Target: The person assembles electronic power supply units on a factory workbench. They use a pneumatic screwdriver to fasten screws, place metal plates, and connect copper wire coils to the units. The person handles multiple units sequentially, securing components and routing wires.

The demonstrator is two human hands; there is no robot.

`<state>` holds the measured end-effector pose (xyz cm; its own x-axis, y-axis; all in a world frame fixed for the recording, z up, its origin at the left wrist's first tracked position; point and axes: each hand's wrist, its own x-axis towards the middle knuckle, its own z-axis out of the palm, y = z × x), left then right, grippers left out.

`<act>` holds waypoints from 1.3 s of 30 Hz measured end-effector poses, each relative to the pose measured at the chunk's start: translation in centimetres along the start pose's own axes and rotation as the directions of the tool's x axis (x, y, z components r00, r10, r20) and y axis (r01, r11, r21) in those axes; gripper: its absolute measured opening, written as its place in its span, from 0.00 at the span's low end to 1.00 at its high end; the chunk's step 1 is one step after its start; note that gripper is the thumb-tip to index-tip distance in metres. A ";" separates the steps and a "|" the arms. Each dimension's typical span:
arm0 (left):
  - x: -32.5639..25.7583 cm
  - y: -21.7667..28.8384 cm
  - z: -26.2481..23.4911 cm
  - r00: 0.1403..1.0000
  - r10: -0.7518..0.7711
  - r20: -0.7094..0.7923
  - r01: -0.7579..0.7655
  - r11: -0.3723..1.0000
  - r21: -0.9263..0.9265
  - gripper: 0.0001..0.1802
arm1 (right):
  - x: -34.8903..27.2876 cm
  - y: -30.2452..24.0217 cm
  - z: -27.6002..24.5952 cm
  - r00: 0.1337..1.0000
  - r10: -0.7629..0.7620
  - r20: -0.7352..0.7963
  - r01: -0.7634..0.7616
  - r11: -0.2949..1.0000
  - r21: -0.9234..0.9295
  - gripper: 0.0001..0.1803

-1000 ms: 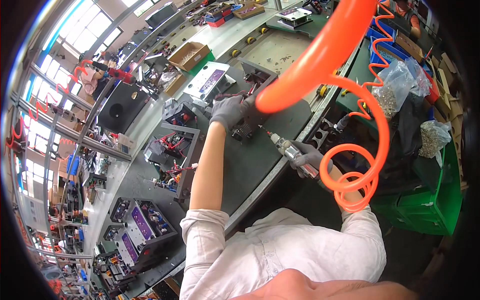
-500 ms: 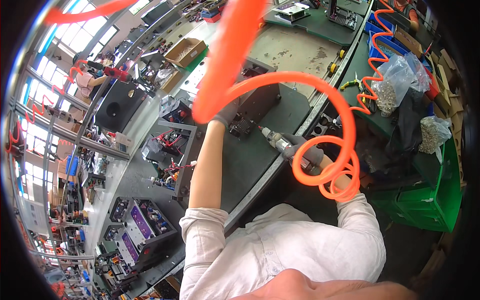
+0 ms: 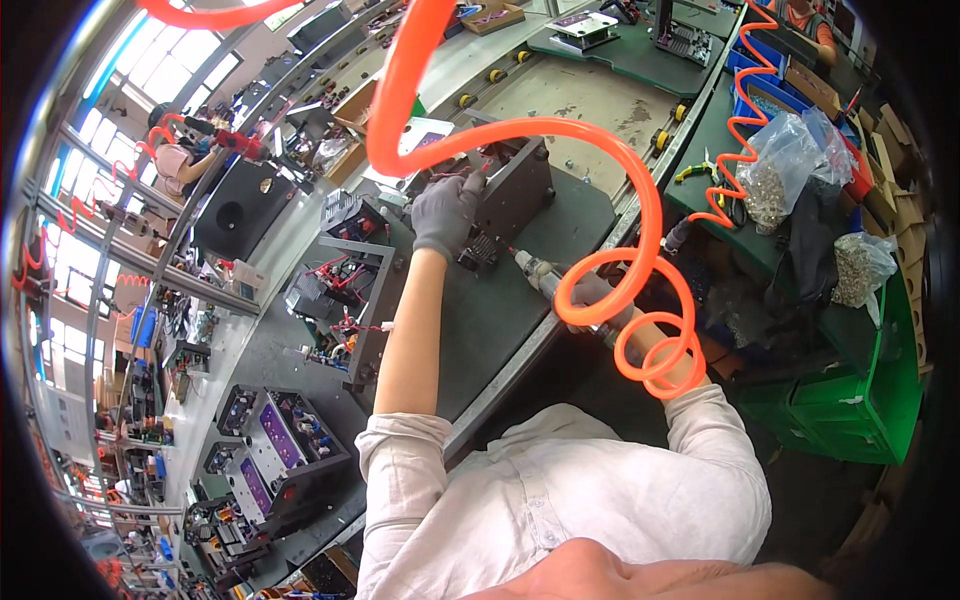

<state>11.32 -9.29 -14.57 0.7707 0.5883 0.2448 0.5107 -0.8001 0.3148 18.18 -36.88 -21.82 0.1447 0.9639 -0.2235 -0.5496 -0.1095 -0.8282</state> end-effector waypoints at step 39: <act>-22.9 -5.3 3.3 0.931 -0.325 0.169 0.322 0.946 0.042 0.17 | -2.5 5.2 6.9 0.966 0.213 0.147 -0.194 0.972 -0.135 0.49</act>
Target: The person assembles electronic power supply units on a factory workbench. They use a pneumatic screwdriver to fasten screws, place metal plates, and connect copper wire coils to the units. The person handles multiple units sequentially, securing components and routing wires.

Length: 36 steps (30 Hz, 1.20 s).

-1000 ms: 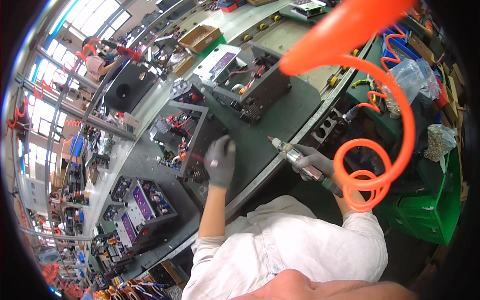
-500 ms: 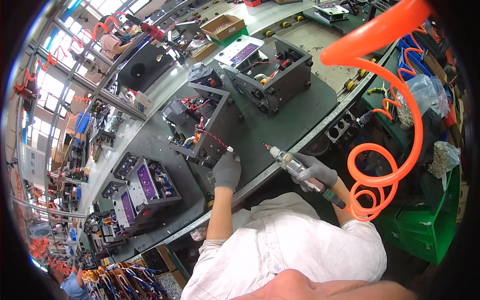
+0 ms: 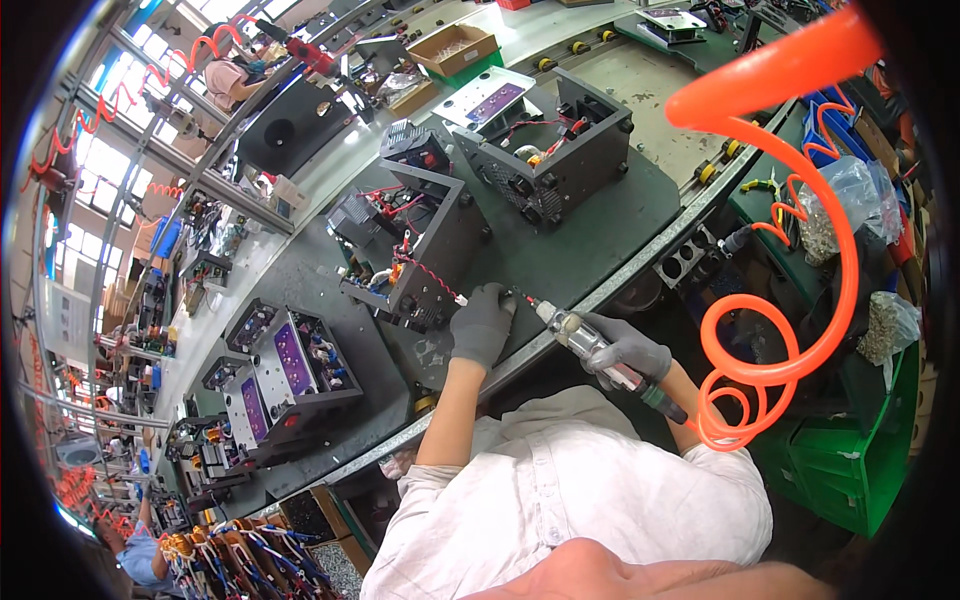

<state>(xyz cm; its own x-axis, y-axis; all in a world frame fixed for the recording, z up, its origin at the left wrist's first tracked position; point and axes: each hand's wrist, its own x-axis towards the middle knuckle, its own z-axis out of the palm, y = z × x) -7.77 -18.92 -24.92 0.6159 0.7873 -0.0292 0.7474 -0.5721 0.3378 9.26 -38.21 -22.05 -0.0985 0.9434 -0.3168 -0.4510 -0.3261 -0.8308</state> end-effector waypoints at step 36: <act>4.4 7.8 -3.0 0.968 0.097 0.230 0.221 0.097 -0.970 0.17 | -1.6 -3.8 -2.0 0.969 -0.244 -0.027 0.245 0.955 0.169 0.48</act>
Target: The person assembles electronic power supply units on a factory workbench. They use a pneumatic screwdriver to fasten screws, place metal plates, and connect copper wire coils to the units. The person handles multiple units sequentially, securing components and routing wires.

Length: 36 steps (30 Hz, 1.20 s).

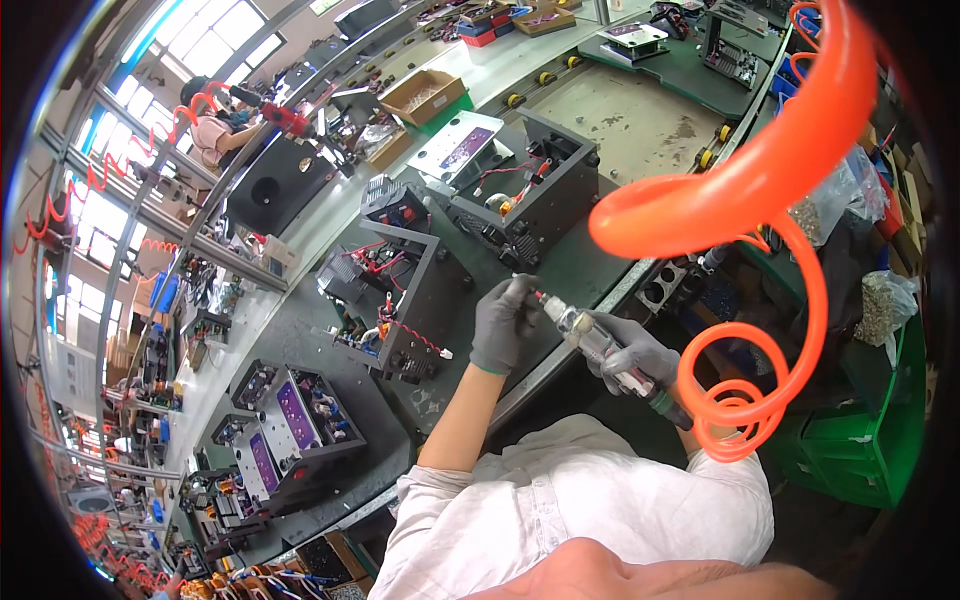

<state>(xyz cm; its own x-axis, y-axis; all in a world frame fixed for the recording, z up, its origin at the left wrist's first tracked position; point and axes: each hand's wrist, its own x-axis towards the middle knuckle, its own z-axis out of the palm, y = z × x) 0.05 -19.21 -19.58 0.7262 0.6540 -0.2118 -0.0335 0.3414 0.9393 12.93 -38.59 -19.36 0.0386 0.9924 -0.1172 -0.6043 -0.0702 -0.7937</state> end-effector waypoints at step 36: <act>13.0 6.1 -0.9 0.593 0.560 0.578 -0.392 -0.427 0.815 0.14 | 5.3 -4.3 -5.2 0.989 0.100 -0.111 -0.090 0.991 0.098 0.22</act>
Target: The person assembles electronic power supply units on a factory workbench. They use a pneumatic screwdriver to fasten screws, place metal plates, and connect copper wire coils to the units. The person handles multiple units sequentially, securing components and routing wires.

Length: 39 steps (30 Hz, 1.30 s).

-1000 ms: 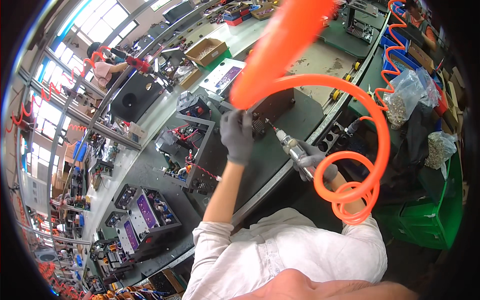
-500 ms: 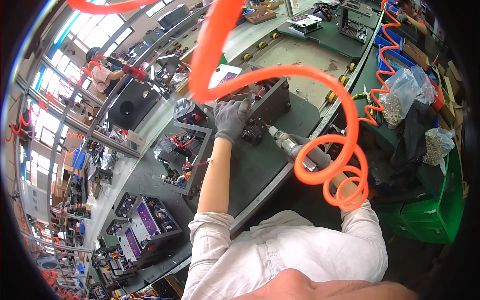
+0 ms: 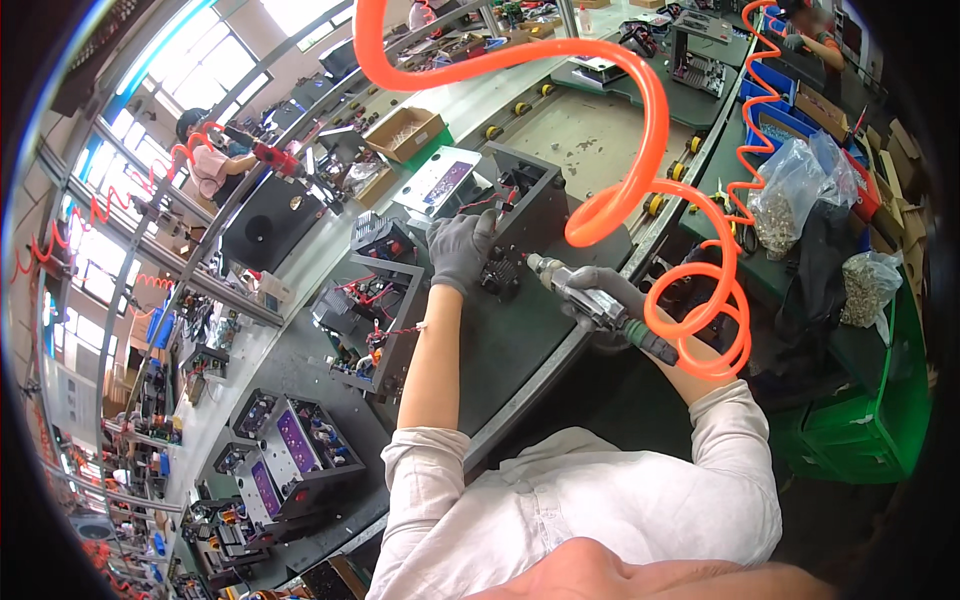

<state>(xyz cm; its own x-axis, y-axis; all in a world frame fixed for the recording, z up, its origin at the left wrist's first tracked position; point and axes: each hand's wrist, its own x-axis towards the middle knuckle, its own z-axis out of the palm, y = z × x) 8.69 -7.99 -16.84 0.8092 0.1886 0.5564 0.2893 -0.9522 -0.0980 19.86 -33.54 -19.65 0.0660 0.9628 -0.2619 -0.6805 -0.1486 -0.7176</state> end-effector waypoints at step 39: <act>0.9 -2.4 1.0 0.958 -0.287 0.028 0.288 0.956 -0.062 0.19 | -6.4 9.8 -17.5 0.927 0.190 -0.322 -0.044 0.910 0.412 0.17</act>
<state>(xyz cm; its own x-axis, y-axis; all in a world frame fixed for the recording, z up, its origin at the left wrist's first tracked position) 9.26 -5.34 -16.88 0.7060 0.4606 0.5379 0.4781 -0.8704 0.1179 25.57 -45.10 -36.28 0.1667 0.7920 -0.5873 -0.9227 -0.0846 -0.3761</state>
